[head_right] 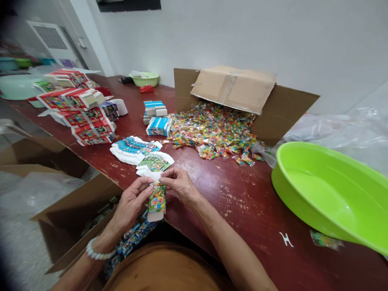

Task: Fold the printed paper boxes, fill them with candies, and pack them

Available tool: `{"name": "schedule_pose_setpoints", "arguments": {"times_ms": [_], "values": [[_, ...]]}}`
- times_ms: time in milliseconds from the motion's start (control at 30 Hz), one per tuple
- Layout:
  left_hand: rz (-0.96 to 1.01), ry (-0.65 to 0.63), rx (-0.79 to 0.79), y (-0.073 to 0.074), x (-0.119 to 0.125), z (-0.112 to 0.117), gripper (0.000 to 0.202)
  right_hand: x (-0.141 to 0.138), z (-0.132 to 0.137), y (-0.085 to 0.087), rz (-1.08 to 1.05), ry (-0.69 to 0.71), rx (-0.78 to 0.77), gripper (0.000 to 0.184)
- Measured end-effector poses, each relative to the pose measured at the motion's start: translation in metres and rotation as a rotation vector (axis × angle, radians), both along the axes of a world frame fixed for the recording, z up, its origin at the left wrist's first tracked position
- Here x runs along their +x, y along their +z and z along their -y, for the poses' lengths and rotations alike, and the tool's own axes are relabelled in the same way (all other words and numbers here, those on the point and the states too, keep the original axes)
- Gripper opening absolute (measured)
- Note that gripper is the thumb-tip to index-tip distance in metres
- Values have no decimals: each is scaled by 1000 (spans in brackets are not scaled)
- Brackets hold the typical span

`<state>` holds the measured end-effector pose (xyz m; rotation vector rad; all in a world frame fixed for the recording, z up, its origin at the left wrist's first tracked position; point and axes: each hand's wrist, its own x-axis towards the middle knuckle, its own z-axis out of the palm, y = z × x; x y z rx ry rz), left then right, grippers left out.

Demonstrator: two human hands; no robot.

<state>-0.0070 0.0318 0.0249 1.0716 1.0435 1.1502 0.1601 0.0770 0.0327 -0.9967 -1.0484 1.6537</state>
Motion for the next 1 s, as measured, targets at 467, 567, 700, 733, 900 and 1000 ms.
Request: {"name": "schedule_pose_setpoints", "arguments": {"times_ms": [467,567,700,733,900,1000], "values": [[290,-103,-446,5,14,7,48,2,17,0,260,95,355,28],[238,-60,-439,3,16,4,51,2,13,3,254,102,310,26],[155,-72,-360,6,18,-1,64,0,-1,5,279,84,303,20],[146,-83,-348,6,18,-2,66,0,-3,5,280,81,289,20],[86,-99,-293,3,14,-4,69,2,-6,2,243,57,258,23],[76,-117,-275,-1,12,-4,67,4,3,2,207,147,313,28]]}}
